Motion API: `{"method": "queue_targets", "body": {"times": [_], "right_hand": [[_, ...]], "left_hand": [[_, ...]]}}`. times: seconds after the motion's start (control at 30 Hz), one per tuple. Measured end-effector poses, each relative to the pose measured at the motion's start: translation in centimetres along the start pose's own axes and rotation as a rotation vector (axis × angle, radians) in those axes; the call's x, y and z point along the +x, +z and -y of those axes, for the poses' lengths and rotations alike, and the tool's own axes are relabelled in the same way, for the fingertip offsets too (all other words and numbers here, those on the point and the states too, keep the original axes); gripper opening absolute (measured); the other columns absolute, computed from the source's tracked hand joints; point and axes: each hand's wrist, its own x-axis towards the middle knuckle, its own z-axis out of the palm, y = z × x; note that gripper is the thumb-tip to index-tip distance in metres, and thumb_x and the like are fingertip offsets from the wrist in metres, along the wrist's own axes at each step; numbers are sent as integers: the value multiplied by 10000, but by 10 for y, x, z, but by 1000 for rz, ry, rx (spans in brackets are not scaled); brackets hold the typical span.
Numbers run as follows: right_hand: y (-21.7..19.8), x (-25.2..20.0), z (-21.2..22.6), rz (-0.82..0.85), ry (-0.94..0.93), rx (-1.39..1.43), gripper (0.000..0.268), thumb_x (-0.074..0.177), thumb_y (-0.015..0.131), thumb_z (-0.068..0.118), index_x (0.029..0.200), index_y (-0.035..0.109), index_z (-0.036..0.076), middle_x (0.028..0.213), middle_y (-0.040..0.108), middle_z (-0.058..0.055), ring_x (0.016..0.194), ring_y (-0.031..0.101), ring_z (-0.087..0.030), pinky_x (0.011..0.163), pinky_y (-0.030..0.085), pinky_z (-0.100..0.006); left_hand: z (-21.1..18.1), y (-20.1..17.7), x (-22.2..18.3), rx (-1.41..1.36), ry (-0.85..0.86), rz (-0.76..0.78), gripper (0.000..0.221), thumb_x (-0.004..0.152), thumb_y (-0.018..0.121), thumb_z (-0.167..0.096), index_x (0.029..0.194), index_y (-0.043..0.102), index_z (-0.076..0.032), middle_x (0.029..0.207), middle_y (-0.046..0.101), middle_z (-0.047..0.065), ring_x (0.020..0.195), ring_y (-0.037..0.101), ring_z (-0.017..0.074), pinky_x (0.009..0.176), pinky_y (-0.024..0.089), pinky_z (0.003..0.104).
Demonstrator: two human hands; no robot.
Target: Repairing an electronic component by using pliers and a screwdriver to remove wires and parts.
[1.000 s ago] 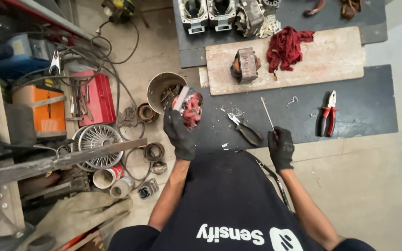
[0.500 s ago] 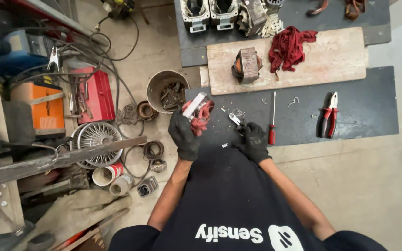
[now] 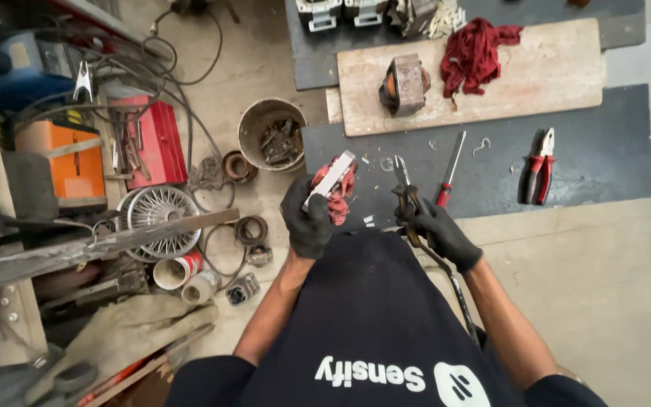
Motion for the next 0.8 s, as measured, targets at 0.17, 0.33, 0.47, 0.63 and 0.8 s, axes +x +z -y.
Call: {"method": "queue_targets", "body": {"times": [0.17, 0.33, 0.47, 0.63, 0.8], "right_hand": [[-19, -40, -22, 108, -2, 29, 425, 781, 724, 11, 1200, 732, -56, 1085, 767, -238, 1011, 709, -305, 887, 575, -432], [-9, -72, -2, 272, -104, -102, 553, 827, 690, 18, 1378, 659, 47, 1276, 729, -154, 1156, 645, -235, 941, 564, -445], [-14, -69, -22, 315, -75, -88, 587, 836, 663, -17, 1419, 629, 43, 1309, 719, -180, 1219, 653, -281, 978, 542, -472], [-7, -73, -2, 368, -100, -89, 556, 845, 637, -19, 1399, 632, 22, 1346, 703, -182, 1285, 607, -277, 1015, 517, -486], [-16, -70, -26, 368, -108, -73, 618, 849, 634, -28, 1462, 567, 22, 1398, 663, -183, 1339, 554, -278, 1057, 473, -507]], "left_hand": [[-5, 4, 9, 13, 208, 51, 375, 918, 515, -400, 888, 702, -76, 621, 601, 46, 536, 604, 230, 497, 527, 279], [-5, 6, -4, 159, 322, 53, 421, 912, 508, -447, 959, 689, -69, 719, 551, 55, 583, 576, 271, 523, 539, 322], [-12, 3, -2, 103, 415, 98, 453, 983, 470, -438, 914, 672, -38, 725, 551, 68, 592, 580, 276, 555, 546, 311], [2, 0, -3, 89, 438, 109, 467, 981, 460, -440, 944, 692, -36, 743, 549, 50, 607, 596, 258, 562, 554, 311], [-2, 1, -2, 85, 465, 170, 453, 1003, 473, -423, 935, 678, -25, 723, 514, 59, 586, 579, 279, 567, 553, 309]]}}
